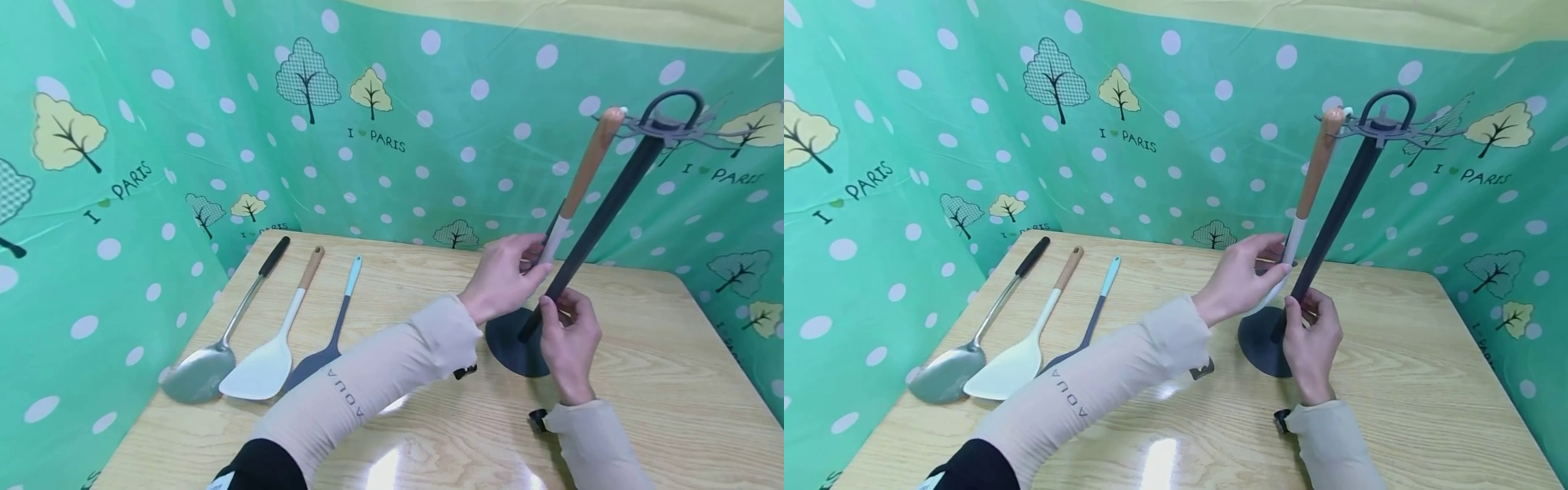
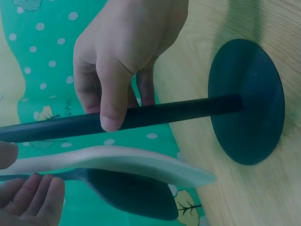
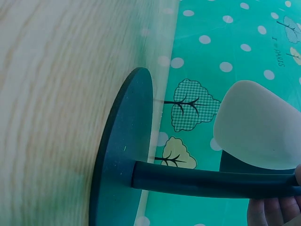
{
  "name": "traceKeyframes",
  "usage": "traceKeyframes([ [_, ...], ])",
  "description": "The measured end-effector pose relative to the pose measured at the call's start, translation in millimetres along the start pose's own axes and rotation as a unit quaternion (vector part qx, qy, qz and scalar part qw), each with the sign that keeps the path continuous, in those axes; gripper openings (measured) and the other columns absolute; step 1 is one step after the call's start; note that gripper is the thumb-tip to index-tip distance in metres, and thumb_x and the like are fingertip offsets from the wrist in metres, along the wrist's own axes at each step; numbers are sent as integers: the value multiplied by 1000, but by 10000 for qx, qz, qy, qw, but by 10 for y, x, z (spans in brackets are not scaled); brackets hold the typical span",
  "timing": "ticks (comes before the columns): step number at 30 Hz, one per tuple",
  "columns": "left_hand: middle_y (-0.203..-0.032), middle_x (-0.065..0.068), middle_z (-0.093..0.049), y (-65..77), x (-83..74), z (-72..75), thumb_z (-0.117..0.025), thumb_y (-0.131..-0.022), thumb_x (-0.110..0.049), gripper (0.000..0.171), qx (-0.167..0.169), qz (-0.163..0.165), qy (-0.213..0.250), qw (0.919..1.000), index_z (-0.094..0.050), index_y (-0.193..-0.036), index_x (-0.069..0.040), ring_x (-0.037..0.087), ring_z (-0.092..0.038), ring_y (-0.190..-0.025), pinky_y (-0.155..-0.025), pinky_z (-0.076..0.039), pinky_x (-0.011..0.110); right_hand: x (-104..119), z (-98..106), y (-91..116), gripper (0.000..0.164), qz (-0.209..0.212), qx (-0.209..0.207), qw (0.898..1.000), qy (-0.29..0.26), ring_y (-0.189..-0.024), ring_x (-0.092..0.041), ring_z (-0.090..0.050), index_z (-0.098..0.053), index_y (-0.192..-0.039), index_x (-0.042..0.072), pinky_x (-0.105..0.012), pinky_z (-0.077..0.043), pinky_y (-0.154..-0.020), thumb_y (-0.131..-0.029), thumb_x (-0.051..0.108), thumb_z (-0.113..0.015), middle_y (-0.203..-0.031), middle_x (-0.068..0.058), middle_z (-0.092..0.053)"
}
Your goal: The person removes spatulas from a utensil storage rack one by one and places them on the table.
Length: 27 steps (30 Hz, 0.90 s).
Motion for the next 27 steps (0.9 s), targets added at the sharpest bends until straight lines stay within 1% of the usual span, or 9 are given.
traceKeyframes([
  [2, -114, 7, -64, -14, -1, -18, -62, -93, -12, 43, 50, 10, -59, 10000, -51, -133, 0, 8, -61, -102, -83, -45, 7, 38, 5, 1, 26, 48, -18, 10000, -67, -82, -3, -56, -59, -110, -10, -8, -46, -75, -89, 3, -65, -93, -4, -60],
  [5, -118, 6, -62, -34, 0, -37, -61, -94, -14, 45, 73, 73, -74, 9999, -49, -136, -2, 8, -59, -106, -87, -44, 8, 36, 3, -1, 27, 41, -18, 10000, -52, -83, -2, -56, -59, -111, -10, -8, -46, -75, -89, 4, -65, -94, -4, -60],
  [10, -123, 6, -61, -68, 15, -69, -60, -95, -13, 46, 97, 241, 264, 9993, -47, -138, -4, 6, -58, -110, -89, -44, 9, 63, 5, 7, 27, -7, 24, 9999, 101, -84, -2, -55, -59, -112, -9, -9, -45, -77, -90, 6, -64, -96, -7, -60],
  [14, -121, 6, -62, -78, 32, -84, -60, -95, -13, 44, 137, 365, 736, 9965, -48, -137, -5, 4, -60, -104, -86, -46, 10, 77, 7, 9, 26, 43, -2, 10000, -10, -83, -2, -56, -59, -111, -10, -9, -46, -76, -89, 4, -65, -94, -3, -60],
  [18, -115, 7, -64, -77, 45, -89, -59, -95, -10, 40, 109, 364, 1068, 9936, -51, -133, -3, 3, -62, -97, -81, -47, 8, 59, 2, 1, 27, 62, -15, 10000, -56, -83, -1, -56, -60, -111, -10, -9, -46, -75, -89, 5, -66, -94, -3, -60],
  [23, -109, 9, -66, -78, 41, -86, -58, -95, -6, 35, 35, 232, 1082, 9939, -54, -129, -1, 1, -61, -92, -79, -47, 7, 57, 3, 1, 26, 45, 13, 10000, 53, -83, -2, -56, -59, -111, -9, -9, -46, -76, -90, 5, -65, -95, -8, -61],
  [27, -103, 6, -66, -61, 25, -79, -56, -96, -6, 31, 30, 157, 994, 9949, -57, -126, -1, -2, -60, -87, -78, -47, 7, -96, -6, -19, 26, 21, -5, 9999, 121, -83, -3, -57, -60, -111, -7, -9, -46, -77, -89, 6, -66, -95, -5, -61],
])
Point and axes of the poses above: each hand's wrist, its own y-axis away from the middle knuckle, its own z-axis out of the back of the hand, x = y × z, the point moved 3 cm from there along -y, towards the middle knuckle
